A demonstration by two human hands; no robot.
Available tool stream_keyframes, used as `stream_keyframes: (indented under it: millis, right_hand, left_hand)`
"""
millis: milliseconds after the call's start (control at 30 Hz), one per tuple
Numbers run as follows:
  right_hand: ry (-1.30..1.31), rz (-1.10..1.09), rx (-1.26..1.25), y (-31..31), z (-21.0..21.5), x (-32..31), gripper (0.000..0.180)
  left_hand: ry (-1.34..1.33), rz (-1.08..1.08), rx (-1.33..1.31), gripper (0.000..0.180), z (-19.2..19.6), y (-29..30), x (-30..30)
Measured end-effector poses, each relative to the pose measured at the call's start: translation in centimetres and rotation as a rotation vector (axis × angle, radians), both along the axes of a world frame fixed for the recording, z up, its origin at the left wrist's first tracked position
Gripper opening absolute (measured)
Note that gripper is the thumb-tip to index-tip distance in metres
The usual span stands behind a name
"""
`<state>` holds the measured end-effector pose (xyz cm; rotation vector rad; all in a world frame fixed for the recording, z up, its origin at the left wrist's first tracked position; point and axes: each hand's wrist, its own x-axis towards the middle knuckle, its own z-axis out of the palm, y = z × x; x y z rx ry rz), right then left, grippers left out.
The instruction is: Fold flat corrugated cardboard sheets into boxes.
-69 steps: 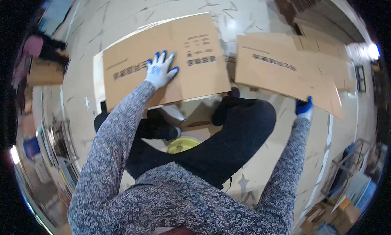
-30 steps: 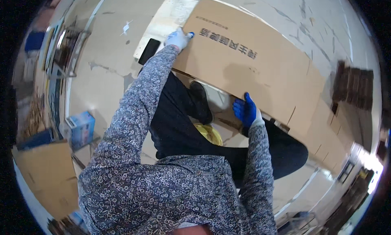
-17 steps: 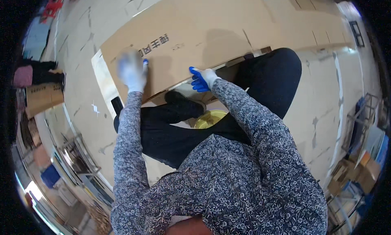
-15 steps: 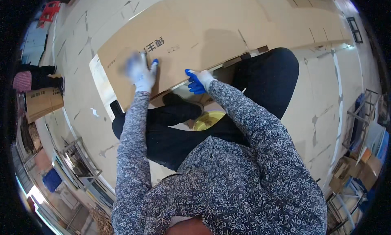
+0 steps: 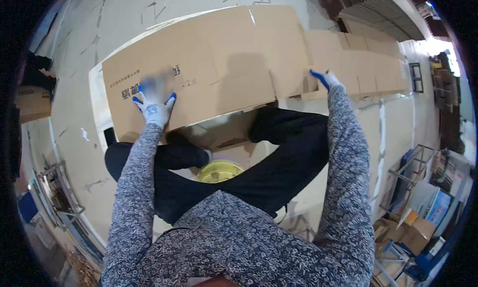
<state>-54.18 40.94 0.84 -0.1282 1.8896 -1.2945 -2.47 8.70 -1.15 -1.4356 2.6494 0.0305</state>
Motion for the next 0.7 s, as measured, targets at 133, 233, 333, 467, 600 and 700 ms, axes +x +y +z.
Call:
stream_keyframes:
  millis: [133,233,333,467,600,700]
  right_hand:
    - [0.109,0.335,0.887,-2.6,8.4,7.1,0.055]
    - [0.228,0.400,0.643,-1.1,10.3,7.2,0.052]
    - [0.682,0.445,0.390,-3.2,14.7,15.8,0.058]
    - [1.351,0.849,0.394,-8.0,11.3,28.0,0.072]
    - [1.306,0.851,0.713,-14.1,2.7,34.9,0.077]
    - [1.268,0.866,0.648,-13.9,1.8,34.5,0.078]
  left_hand:
    - [-0.013,-0.001,0.033,0.082,1.3,0.1,-0.1]
    - [0.001,0.001,0.021,0.083,0.5,0.0,0.0]
    - [0.001,0.015,-0.034,0.086,0.2,-0.5,0.7]
    - [0.001,-0.033,0.022,0.085,0.8,0.1,0.2]
    - [0.041,-0.022,0.037,0.084,0.4,-0.1,-0.5]
    - [0.031,-0.029,0.058,0.084,-0.1,-0.1,0.0]
